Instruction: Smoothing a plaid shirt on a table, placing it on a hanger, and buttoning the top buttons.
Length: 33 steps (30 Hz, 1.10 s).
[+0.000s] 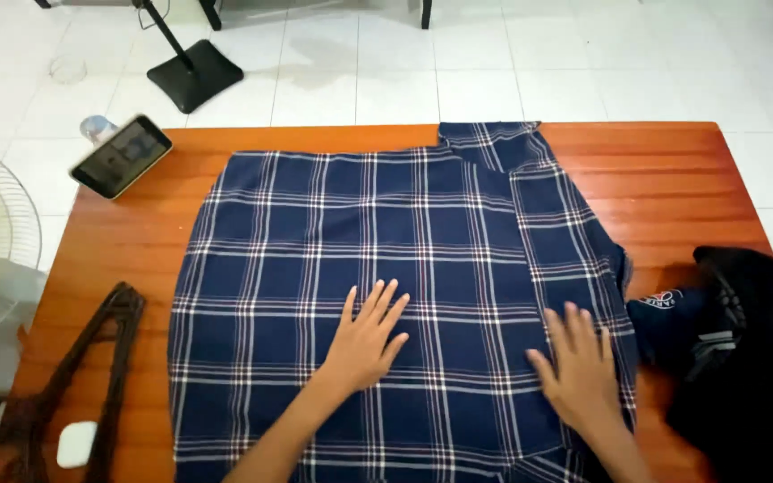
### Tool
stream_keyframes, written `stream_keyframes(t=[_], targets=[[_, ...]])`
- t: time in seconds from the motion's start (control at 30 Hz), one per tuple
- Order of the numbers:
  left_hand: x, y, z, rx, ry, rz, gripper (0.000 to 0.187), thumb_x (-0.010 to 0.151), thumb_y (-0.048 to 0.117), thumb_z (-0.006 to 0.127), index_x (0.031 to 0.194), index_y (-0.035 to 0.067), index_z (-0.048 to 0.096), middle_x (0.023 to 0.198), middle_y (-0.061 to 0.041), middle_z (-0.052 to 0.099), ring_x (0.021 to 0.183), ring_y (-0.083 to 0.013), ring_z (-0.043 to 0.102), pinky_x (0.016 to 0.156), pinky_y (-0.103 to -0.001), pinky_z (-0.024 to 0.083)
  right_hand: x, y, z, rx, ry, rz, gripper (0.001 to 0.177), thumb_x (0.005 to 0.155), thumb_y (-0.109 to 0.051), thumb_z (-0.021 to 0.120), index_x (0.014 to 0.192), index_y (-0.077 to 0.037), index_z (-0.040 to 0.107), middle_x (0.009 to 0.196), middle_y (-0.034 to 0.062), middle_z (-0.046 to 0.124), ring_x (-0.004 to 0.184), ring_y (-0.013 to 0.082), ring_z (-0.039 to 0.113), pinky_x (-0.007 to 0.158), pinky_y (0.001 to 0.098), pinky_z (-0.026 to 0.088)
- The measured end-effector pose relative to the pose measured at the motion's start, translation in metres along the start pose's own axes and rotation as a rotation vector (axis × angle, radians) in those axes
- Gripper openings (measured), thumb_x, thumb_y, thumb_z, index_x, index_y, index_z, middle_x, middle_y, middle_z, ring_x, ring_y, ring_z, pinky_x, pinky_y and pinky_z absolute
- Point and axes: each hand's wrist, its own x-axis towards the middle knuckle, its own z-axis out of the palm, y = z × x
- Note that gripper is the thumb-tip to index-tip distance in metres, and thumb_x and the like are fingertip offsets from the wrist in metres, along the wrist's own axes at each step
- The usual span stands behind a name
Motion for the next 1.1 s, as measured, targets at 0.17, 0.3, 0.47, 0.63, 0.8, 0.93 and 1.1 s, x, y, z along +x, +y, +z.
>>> stream_keyframes(t=[0.17,0.3,0.47,0.63,0.8,0.93,1.1], targets=[[-0.004,-0.003,0.003,-0.042,0.043,-0.01,0.061,0.104,0.04,0.048,0.155,0.008,0.041,0.165,-0.018,0.031,0.154,-0.0346,0.024,0.123,-0.059,0.011,-0.013,-0.06,0.007,0.031,0.234,0.344,0.078,0.094,-0.054,0.049,0.153,-0.005,0.038,0.161,0.0276,0.026,0.152,0.0431,0.017,0.112,0.077,0.007],[-0.01,-0.007,-0.006,-0.199,0.045,-0.029,0.06,0.106,0.039,0.045,0.156,0.006,0.04,0.165,-0.019,0.032,0.155,-0.0352,0.025,0.124,-0.056,0.011,0.004,-0.178,-0.011,-0.07,0.027,0.215,0.08,0.088,-0.057,0.054,0.152,-0.013,0.036,0.165,0.0203,0.023,0.153,0.0371,0.014,0.108,0.0794,0.002],[-0.01,-0.013,-0.011,-0.495,0.109,-0.082,0.059,0.109,0.039,0.037,0.157,0.004,0.041,0.167,-0.019,0.033,0.158,-0.0348,0.024,0.128,-0.051,0.012,0.011,-0.229,-0.009,0.296,-0.363,-0.162,0.076,0.1,-0.06,0.054,0.156,-0.014,0.034,0.168,0.0127,0.016,0.156,0.0326,0.006,0.112,0.0782,-0.008],[-0.01,-0.017,0.002,-0.451,0.068,-0.079,0.062,0.108,0.043,0.035,0.156,0.003,0.041,0.166,-0.019,0.034,0.157,-0.0338,0.024,0.128,-0.051,0.01,0.005,-0.111,-0.005,0.091,0.022,0.175,0.072,0.093,-0.062,0.049,0.154,-0.025,0.039,0.167,0.0125,0.021,0.154,0.0341,0.013,0.113,0.0743,-0.003],[-0.007,-0.015,0.004,-0.374,0.038,-0.068,0.064,0.108,0.046,0.035,0.156,0.005,0.04,0.166,-0.019,0.033,0.157,-0.0336,0.023,0.127,-0.052,0.009,0.001,-0.08,0.007,-0.092,0.146,0.542,0.075,0.097,-0.059,0.041,0.157,-0.015,0.037,0.168,0.0174,0.02,0.155,0.0362,0.014,0.113,0.0757,0.0],[-0.002,-0.011,0.005,-0.284,0.048,-0.063,0.065,0.106,0.048,0.037,0.156,0.006,0.039,0.166,-0.017,0.033,0.156,-0.0326,0.023,0.126,-0.052,0.008,0.013,-0.2,-0.014,0.139,-0.024,0.292,0.089,0.086,-0.056,0.059,0.152,0.0,0.036,0.163,0.028,0.021,0.152,0.0483,0.012,0.109,0.0796,0.001],[-0.004,-0.015,0.008,-0.256,0.029,-0.086,0.066,0.105,0.047,0.038,0.156,0.005,0.038,0.165,-0.018,0.032,0.155,-0.0334,0.022,0.125,-0.053,0.008,-0.022,-0.237,0.04,0.394,-0.141,-0.31,0.088,0.107,-0.059,0.061,0.158,0.008,0.034,0.166,0.0301,0.025,0.159,0.0447,0.015,0.119,0.0773,0.004]])
